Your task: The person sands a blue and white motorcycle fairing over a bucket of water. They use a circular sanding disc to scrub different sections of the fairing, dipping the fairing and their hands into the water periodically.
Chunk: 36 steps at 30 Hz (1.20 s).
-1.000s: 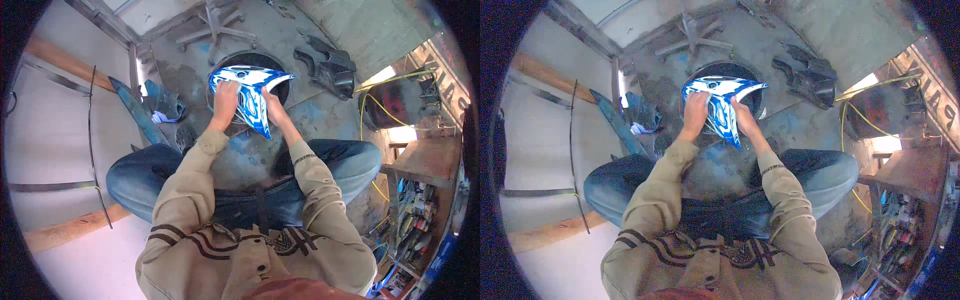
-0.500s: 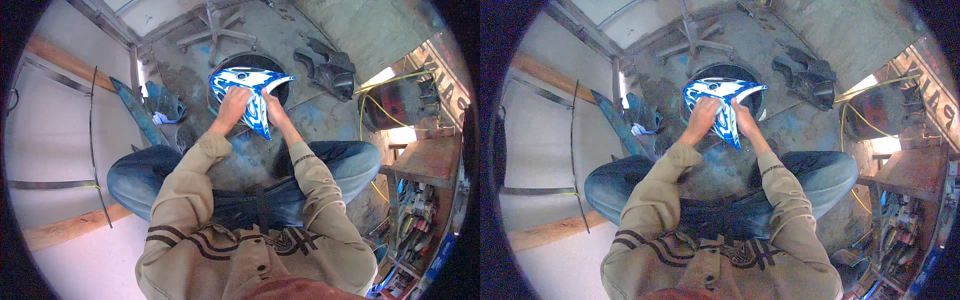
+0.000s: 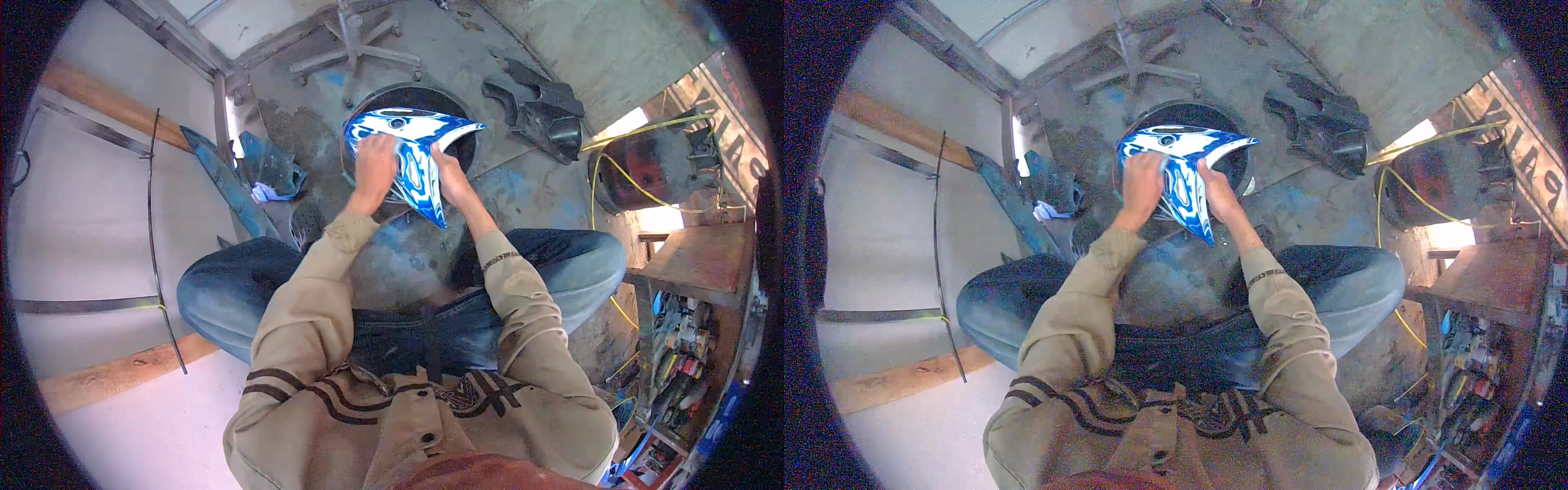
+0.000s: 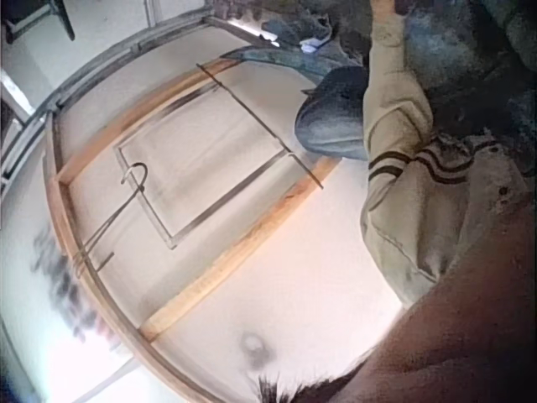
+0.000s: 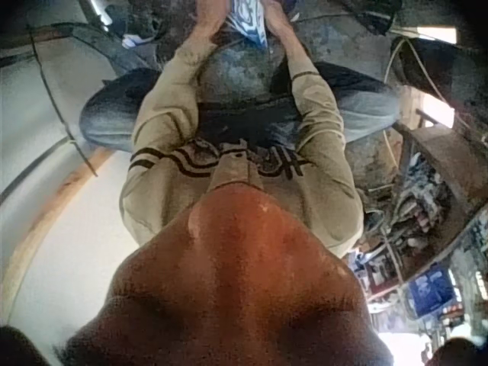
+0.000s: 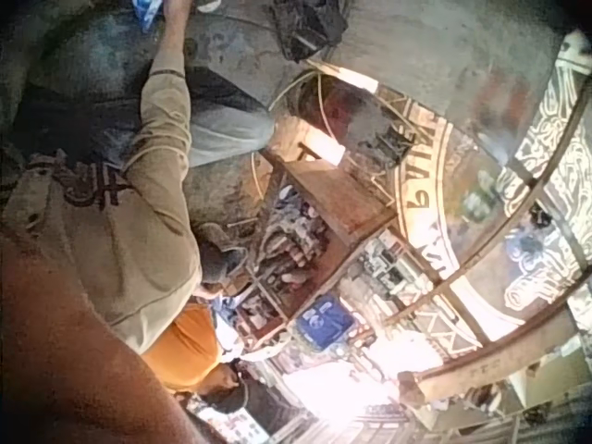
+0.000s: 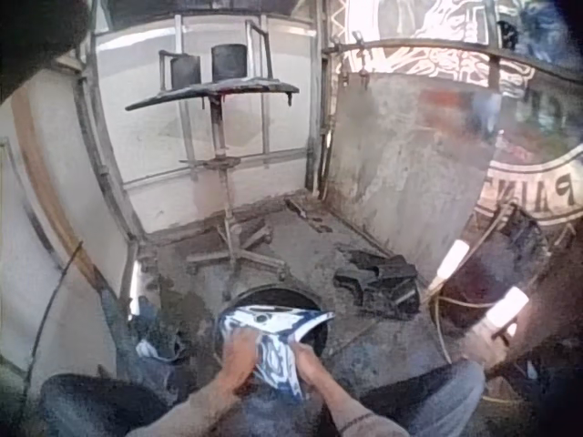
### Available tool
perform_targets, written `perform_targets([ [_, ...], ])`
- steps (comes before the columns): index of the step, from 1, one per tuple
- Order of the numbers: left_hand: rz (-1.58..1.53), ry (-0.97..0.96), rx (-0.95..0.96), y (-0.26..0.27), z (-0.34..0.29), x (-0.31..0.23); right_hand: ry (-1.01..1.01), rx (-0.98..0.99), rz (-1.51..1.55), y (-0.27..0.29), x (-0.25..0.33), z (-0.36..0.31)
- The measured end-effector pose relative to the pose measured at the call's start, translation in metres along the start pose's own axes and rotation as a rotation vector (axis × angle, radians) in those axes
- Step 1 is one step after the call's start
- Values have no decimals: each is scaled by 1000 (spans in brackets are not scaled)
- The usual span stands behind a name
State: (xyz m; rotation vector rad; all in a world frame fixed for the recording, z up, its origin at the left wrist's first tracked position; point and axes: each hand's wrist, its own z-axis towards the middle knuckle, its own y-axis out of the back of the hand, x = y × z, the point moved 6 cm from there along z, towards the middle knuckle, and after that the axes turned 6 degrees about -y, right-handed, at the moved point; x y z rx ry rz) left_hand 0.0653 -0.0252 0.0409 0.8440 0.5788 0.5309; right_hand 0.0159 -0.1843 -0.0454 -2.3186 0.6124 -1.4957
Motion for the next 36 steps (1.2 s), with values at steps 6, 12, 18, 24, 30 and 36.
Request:
perform_targets([
  [6,53,-122,-47,13,0,-1,3,-1,-21,6,-1,3],
  [12,18,-121,-15,-7,-12,-17,42,26,16,7,-4,4],
  [18,128,67,27,-6,-6,8,7,-8,-27,-6,-1,1],
  [24,65,-107,-22,-1,-8,-4,35,-31,-102,10,-6,7],
  [30,-54,-83,-17,-11,-13,-31,37,-8,-54,9,-4,6],
  [36,30,-17,-117,-1,-12,-5,22,15,-1,-8,3,-3],
])
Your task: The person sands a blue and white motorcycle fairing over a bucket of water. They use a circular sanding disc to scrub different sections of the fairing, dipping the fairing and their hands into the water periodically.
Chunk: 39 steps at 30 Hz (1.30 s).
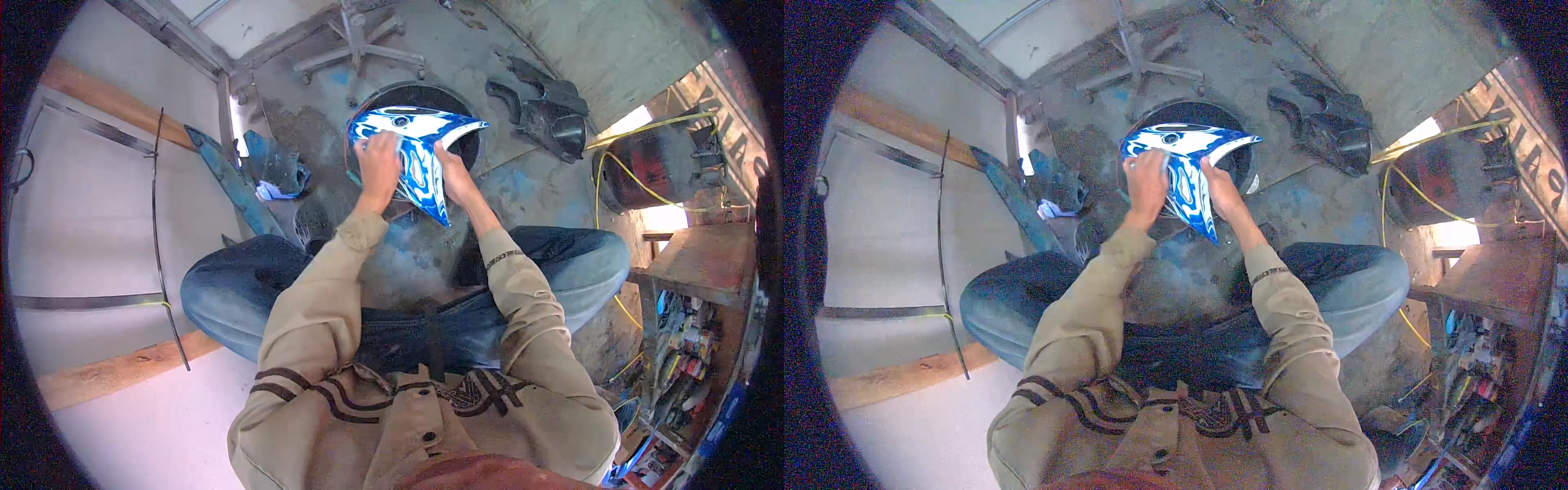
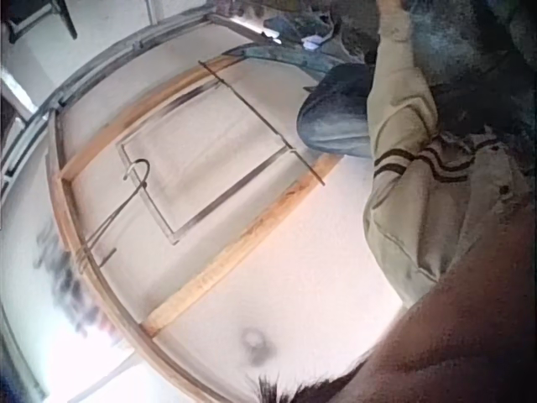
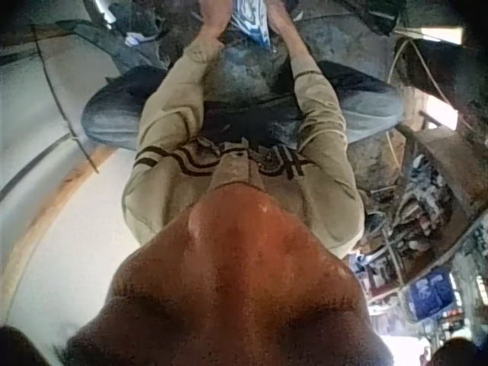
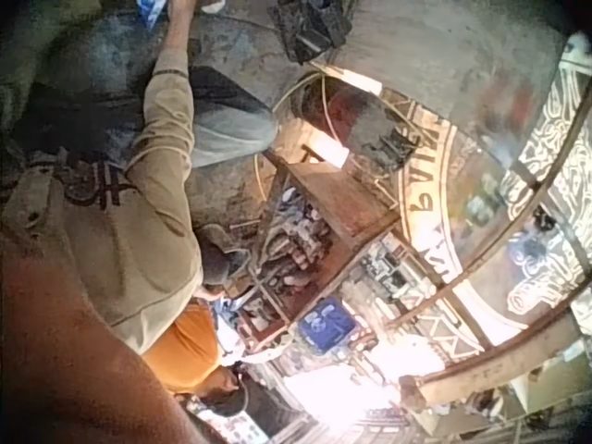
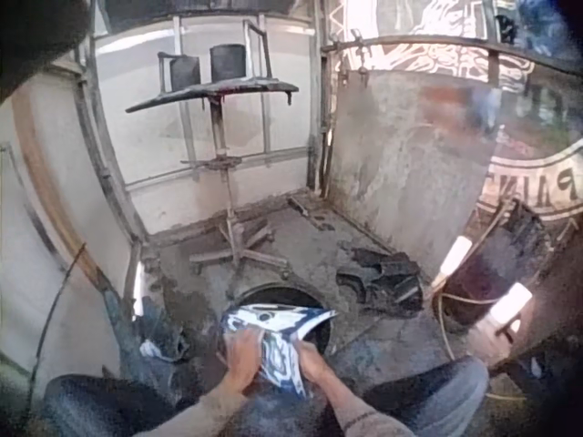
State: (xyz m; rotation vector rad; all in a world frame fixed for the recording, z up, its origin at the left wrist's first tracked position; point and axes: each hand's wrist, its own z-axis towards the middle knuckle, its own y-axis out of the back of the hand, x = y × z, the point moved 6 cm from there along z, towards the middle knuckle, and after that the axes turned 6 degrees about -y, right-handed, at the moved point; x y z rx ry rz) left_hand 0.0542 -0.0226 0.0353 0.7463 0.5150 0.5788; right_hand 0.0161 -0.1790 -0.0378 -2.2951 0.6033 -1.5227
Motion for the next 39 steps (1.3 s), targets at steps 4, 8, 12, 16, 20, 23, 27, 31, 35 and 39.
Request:
perform_targets([
  [4,-69,-89,66,-7,2,-18,4,7,-17,11,2,-2],
  [8,-10,26,45,1,1,2,-23,3,12,10,-2,0],
  [12,-75,-112,130,2,3,-27,2,10,9,14,-3,0],
  [16,-21,28,13,12,9,13,-7,-37,-32,13,-4,5],
  [20,-132,-83,154,-11,1,-26,-6,10,16,14,-7,6],
  [23,-44,-163,72,-1,7,-16,-8,-30,-18,30,-10,11],
  [27,21,104,71,-1,-2,5,4,-18,-5,13,-9,6],
  [31,-19,-151,106,-2,-1,-17,-10,-20,2,19,-7,6],
  [35,-8,96,74,2,0,8,2,-14,10,10,-10,9],
  [39,-112,-205,112,-1,4,-19,18,17,40,18,-9,8],
])
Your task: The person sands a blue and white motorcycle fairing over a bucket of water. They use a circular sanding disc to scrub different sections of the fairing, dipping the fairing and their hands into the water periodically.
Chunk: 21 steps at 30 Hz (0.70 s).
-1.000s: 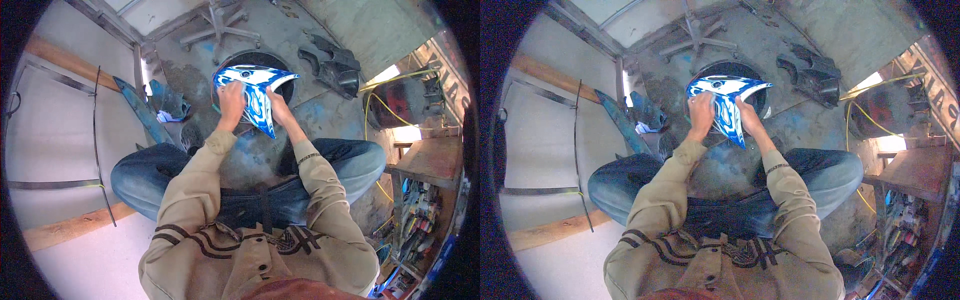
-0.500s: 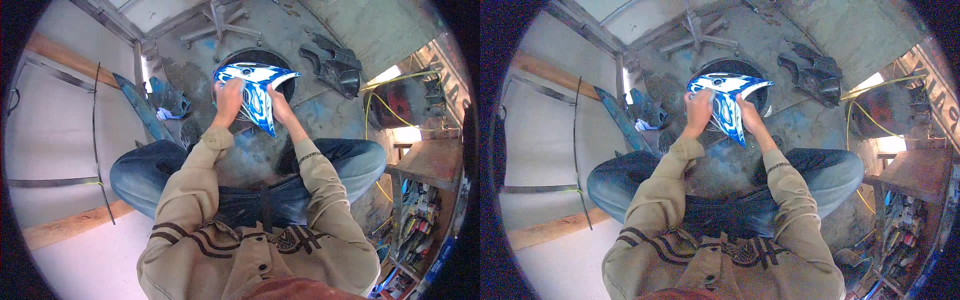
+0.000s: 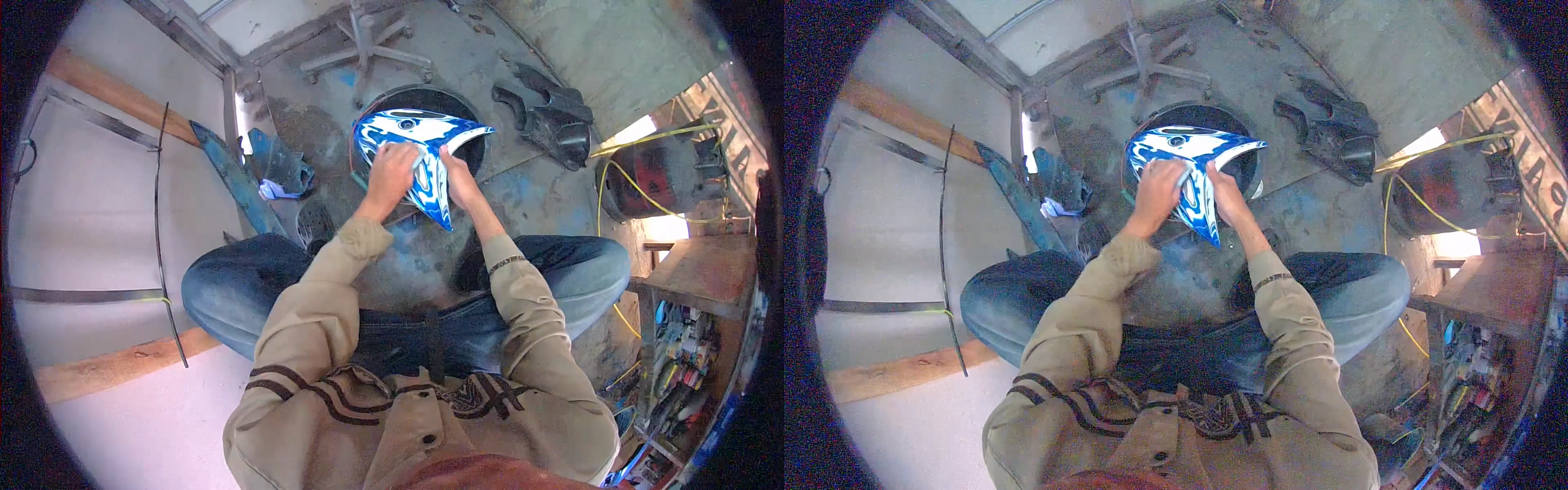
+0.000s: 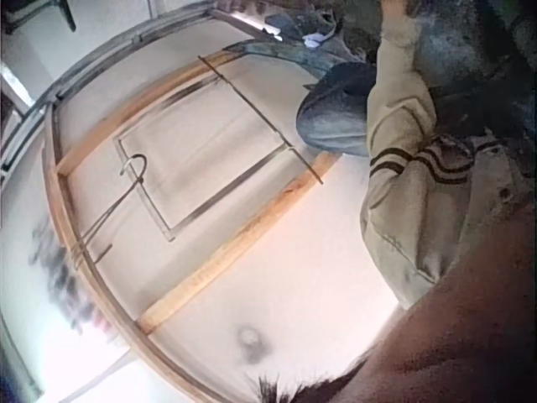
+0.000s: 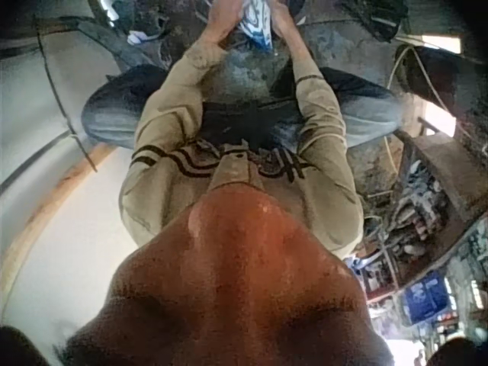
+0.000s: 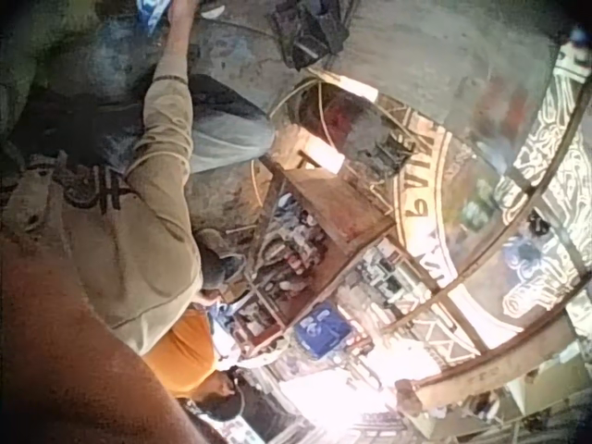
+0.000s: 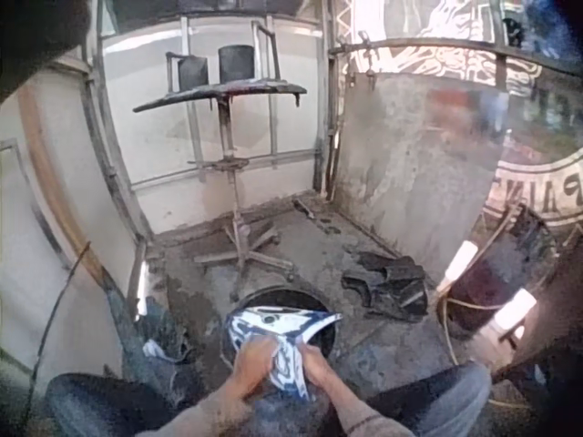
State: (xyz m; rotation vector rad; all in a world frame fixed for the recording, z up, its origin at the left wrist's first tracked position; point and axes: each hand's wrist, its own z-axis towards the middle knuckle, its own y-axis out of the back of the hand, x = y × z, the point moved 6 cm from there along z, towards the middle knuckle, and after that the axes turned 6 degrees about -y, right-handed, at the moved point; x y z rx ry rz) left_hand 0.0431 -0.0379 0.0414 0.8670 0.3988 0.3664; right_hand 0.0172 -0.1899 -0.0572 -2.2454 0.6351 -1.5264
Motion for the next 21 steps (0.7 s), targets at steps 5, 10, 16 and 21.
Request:
perform_targets([
  [5,48,221,-38,-2,-3,15,-13,-6,-1,-7,3,-3],
  [10,61,49,-11,3,3,9,-21,-1,-40,-4,5,-7],
  [16,-37,143,-98,-1,-4,5,-8,7,-49,-6,3,-2],
  [21,21,140,-85,1,-4,13,-16,-22,-70,-2,1,2],
])
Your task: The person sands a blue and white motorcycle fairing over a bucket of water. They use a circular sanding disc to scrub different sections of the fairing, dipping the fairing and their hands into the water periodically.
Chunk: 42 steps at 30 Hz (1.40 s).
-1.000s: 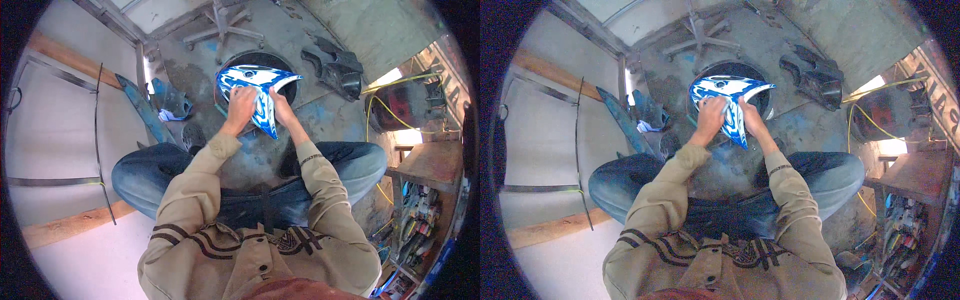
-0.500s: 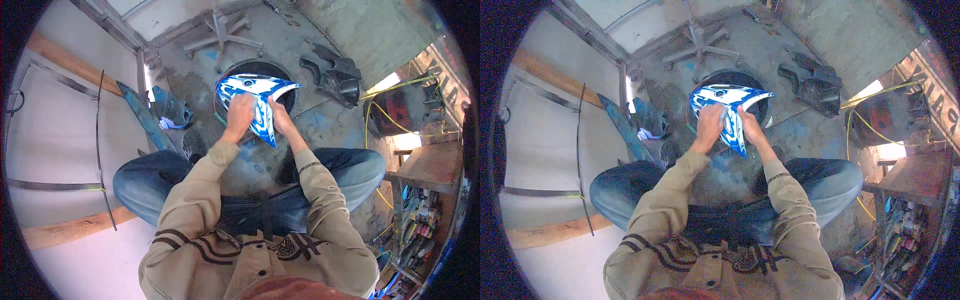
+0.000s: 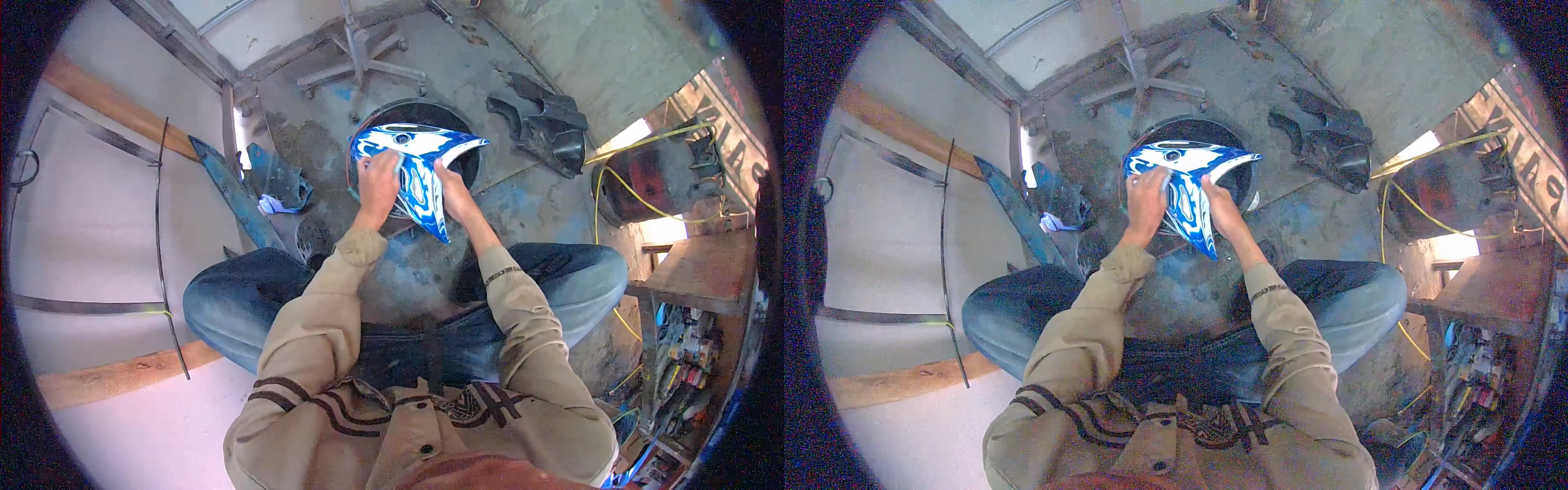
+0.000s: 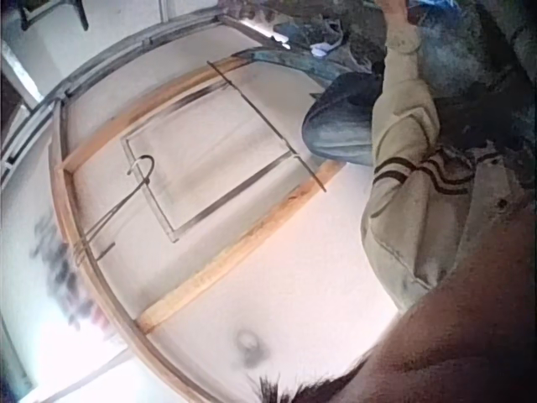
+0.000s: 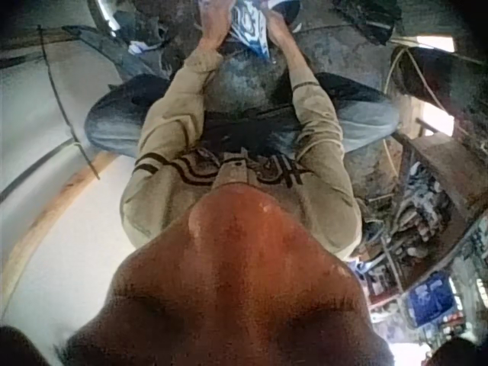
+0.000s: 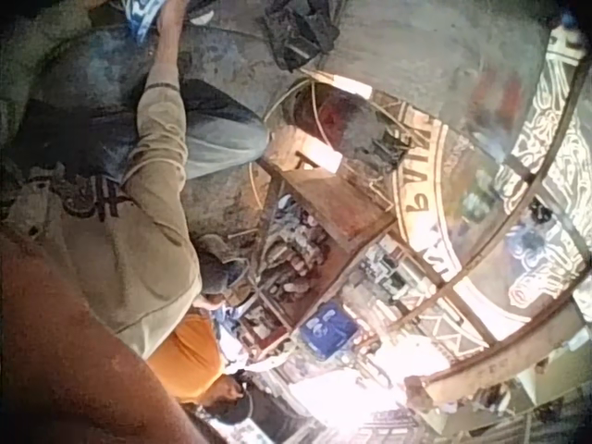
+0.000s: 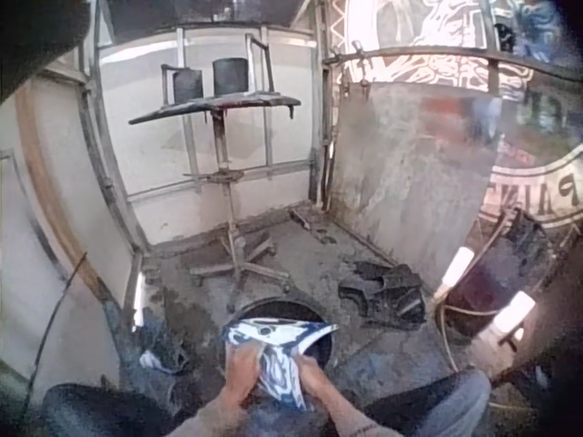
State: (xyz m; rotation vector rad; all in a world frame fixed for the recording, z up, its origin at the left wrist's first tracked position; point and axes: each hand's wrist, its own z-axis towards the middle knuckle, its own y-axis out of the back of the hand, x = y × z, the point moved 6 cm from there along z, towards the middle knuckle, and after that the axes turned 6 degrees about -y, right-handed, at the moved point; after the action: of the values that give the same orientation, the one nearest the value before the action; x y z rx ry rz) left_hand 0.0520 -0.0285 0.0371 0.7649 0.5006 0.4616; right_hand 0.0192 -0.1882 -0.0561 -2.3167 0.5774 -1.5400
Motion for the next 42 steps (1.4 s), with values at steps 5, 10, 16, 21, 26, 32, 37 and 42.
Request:
perform_targets([
  [5,-44,-132,80,0,-2,2,-2,-2,-45,3,-1,0],
  [10,-122,-28,44,6,-7,10,-14,25,-32,5,-3,5],
  [16,-122,20,82,11,0,8,-40,30,14,0,-2,1],
  [21,-244,-40,48,10,2,-6,1,-5,-46,5,1,-6],
  [26,-135,66,58,3,-4,8,-2,9,13,-4,7,-4],
  [32,-35,-14,89,7,5,16,27,15,-1,-3,2,-4],
  [37,-19,-131,130,-3,1,-14,12,4,13,-4,5,-7],
  [42,19,30,168,3,3,15,-6,6,6,-2,3,-2],
])
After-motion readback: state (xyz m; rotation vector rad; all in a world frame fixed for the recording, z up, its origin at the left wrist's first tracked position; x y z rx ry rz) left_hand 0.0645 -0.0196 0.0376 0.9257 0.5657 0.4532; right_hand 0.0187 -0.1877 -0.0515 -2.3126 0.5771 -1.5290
